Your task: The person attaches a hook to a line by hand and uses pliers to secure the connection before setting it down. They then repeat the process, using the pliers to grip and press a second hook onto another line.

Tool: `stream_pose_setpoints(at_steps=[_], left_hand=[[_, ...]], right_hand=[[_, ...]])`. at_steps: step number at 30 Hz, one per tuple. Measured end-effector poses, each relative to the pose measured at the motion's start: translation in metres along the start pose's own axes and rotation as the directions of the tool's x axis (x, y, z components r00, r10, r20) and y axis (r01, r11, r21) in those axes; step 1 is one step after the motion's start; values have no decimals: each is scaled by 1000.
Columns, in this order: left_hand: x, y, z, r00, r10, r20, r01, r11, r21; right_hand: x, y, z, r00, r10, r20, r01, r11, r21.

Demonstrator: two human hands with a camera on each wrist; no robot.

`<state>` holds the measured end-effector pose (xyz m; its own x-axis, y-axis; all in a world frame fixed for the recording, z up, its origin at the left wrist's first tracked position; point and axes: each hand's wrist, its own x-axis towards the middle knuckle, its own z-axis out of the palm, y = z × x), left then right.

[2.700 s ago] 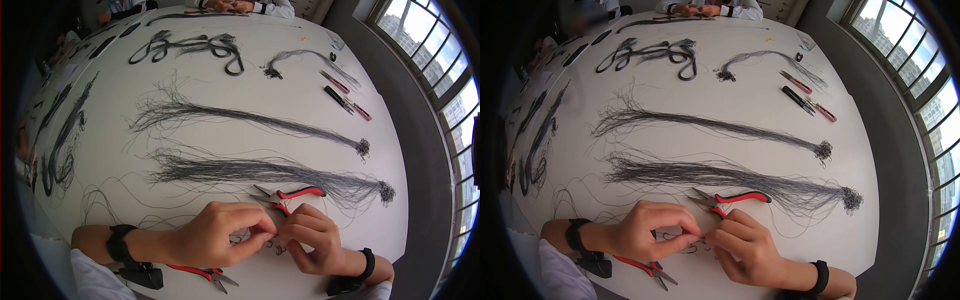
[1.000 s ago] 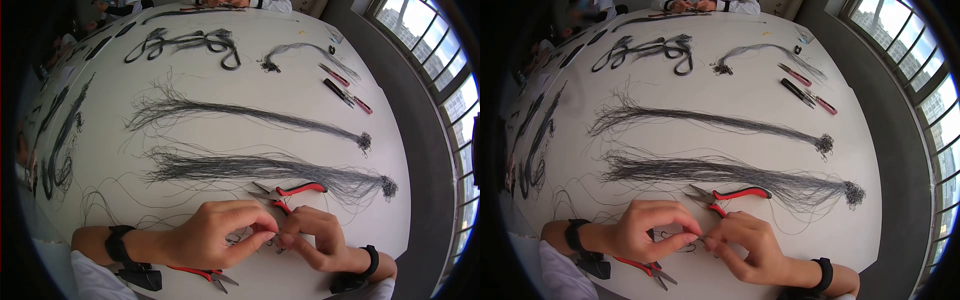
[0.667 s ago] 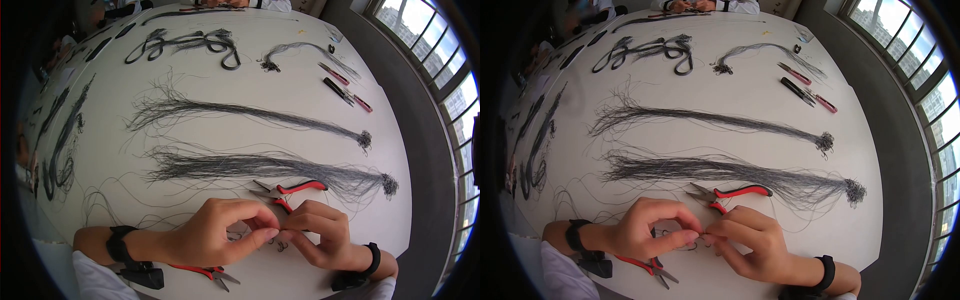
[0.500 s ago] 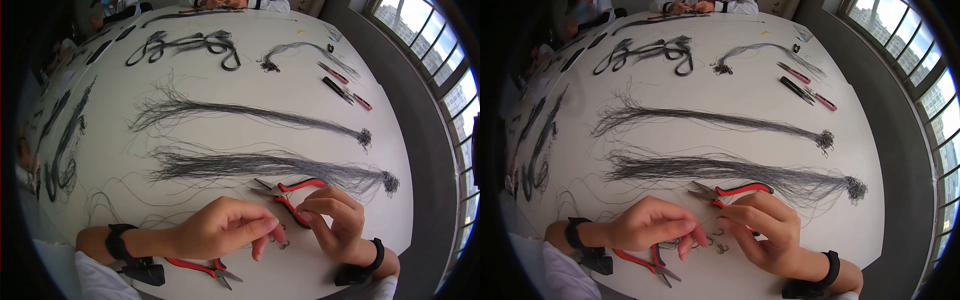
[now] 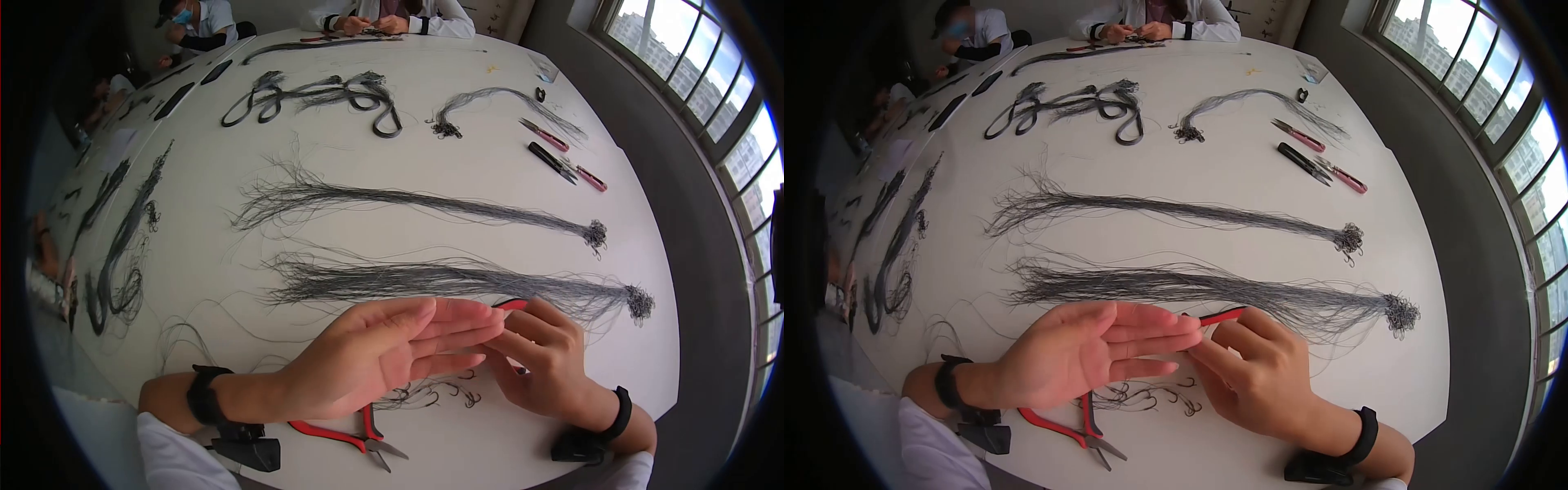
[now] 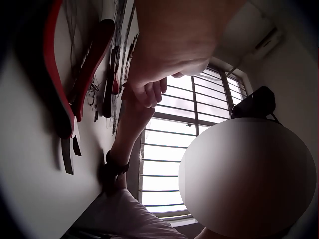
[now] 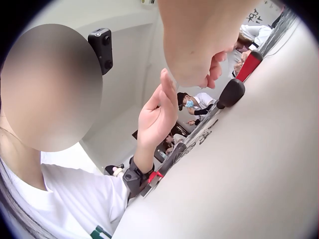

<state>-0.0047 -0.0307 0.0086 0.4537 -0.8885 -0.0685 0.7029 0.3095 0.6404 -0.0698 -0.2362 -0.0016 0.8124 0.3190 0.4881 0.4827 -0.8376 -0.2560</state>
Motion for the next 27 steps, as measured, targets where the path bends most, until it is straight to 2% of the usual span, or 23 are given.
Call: stream_pose_setpoints(at_steps=[2,4,11,13,14,15,16,18,20,22,23,27], left_hand=[[1,0,-7,999,43,-10,-43,999,18],[2,-2,-9,993,78,-87,-74,996,55],[0,-11,-10,992,86,-89,-80,995,67],[-1,-11,-5,992,8,-124,21,973,231],[-1,-13,-5,992,6,-124,23,973,230],[-2,-15,-5,992,8,-128,34,945,325],[-1,-16,-5,991,10,-131,46,908,417],[-2,-15,-3,994,-37,-103,79,894,441],[-3,-11,1,994,-84,-76,109,878,466],[-5,-7,7,987,-157,-28,155,896,416],[-5,-9,6,977,-212,4,199,922,333],[-8,-1,7,953,-295,68,236,866,441]], right_hand=[[-2,-5,3,994,-100,43,99,995,19],[-4,-8,4,986,-148,75,145,988,45],[-9,-20,7,922,-365,130,339,922,189],[-6,-24,3,921,-374,107,349,916,200],[-5,-26,0,921,-381,84,357,910,211],[-5,-27,-2,922,-378,85,354,911,211],[-6,-27,-5,937,-348,29,333,915,229],[-6,-26,-9,950,-312,-25,309,918,247],[-5,-24,-14,966,-184,-181,227,939,258],[1,-19,-19,971,-139,-193,185,952,244],[1,-15,-18,972,-75,-223,133,957,259],[3,-12,-17,969,79,-236,4,942,336]])
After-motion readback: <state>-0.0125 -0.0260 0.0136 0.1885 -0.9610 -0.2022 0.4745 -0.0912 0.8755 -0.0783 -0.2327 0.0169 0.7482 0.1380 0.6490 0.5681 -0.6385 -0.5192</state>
